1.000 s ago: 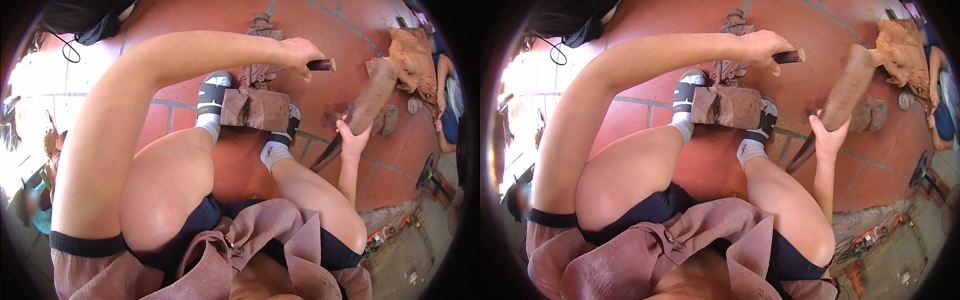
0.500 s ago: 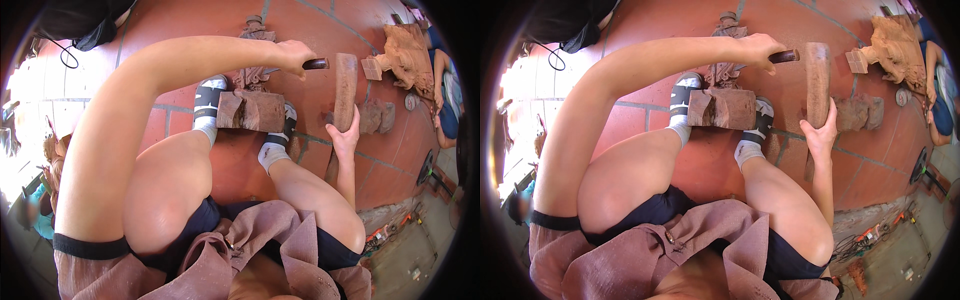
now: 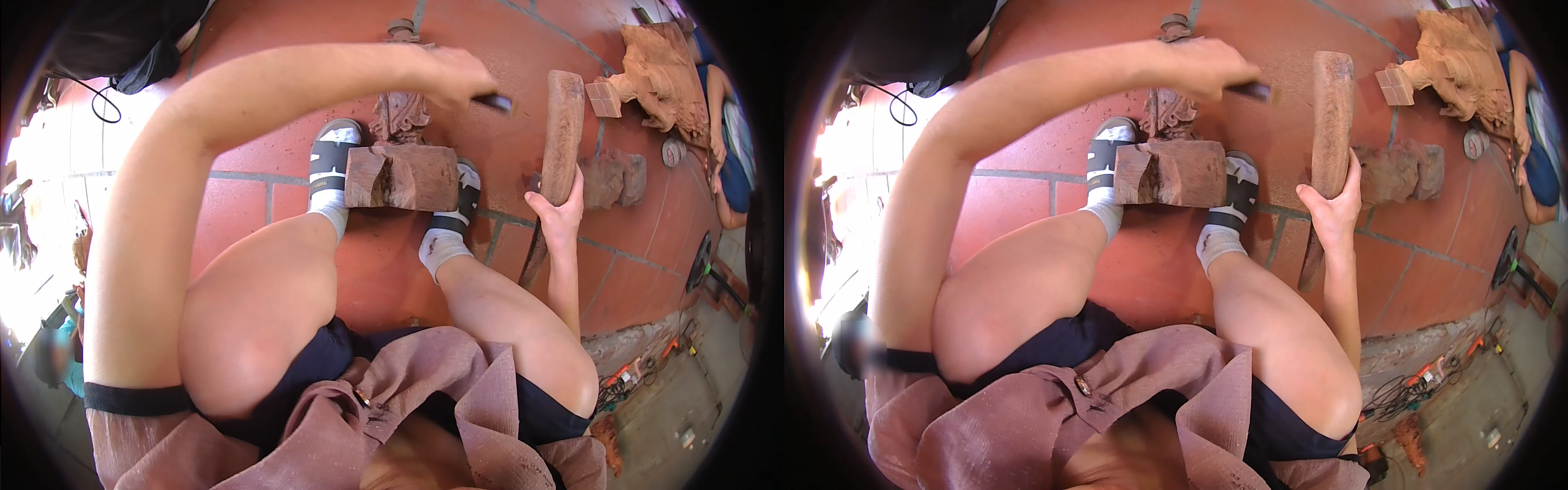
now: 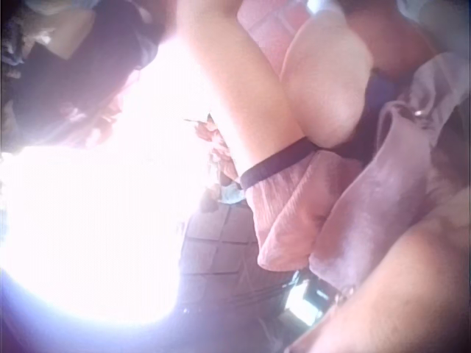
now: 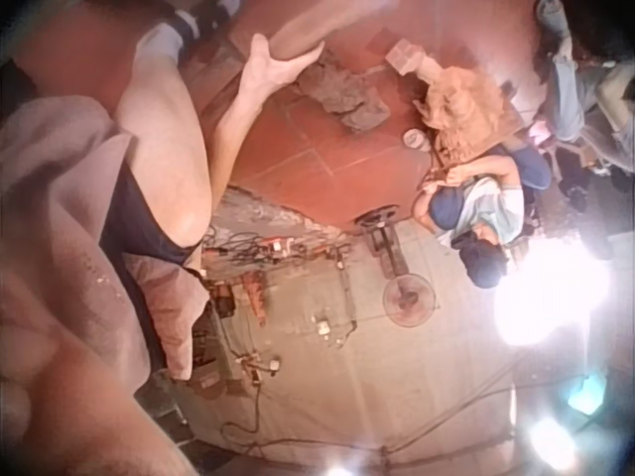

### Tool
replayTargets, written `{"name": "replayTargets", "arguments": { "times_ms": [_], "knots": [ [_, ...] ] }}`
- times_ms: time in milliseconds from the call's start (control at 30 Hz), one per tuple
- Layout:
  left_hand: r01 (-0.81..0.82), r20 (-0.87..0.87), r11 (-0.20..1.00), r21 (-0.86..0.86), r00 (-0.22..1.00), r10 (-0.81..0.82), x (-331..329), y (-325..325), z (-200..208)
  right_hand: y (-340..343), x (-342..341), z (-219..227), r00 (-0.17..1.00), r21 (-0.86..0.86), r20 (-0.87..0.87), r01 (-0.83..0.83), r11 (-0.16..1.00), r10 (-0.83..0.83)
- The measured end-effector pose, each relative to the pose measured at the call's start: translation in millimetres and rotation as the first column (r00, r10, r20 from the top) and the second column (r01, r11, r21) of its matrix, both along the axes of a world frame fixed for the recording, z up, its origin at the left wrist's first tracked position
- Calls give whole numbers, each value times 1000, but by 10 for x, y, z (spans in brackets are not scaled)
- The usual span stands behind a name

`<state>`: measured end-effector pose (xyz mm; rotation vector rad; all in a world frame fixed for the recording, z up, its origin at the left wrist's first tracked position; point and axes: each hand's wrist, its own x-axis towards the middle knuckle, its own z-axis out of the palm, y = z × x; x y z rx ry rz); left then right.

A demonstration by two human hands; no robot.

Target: The person sits on the floor and carves a piece of wood using a chisel and a wooden mallet. They repeatedly strike the chisel to shape the wood, occasionally adjusting the piece and removing wood shavings.

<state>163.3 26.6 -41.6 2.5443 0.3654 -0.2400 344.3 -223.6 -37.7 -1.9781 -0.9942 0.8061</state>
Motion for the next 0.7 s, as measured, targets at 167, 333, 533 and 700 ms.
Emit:
{"name": "replayTargets", "arguments": {
  "times_ms": [167, 333, 533, 700],
  "knots": [
    [-320, -15, 831, -455, 936, 353, -112, 235, 283, -42, 7, 35, 999, -24, -39, 25, 999, -26],
    [-239, 274, 696, -677, 796, 540, -577, 292, 46, 44, -80, 125, 1000, 14, -26, -7, 1000, 8],
    [-264, 91, 268, -927, 532, 842, -1139, 39, -236, 325, -204, 494, 981, 48, 20, -193, 980, 192],
    [-252, 13, 159, -955, 498, 867, -1201, -97, -346, 663, -372, 846, 926, 52, 138, -362, 931, 352]
  ]
}}
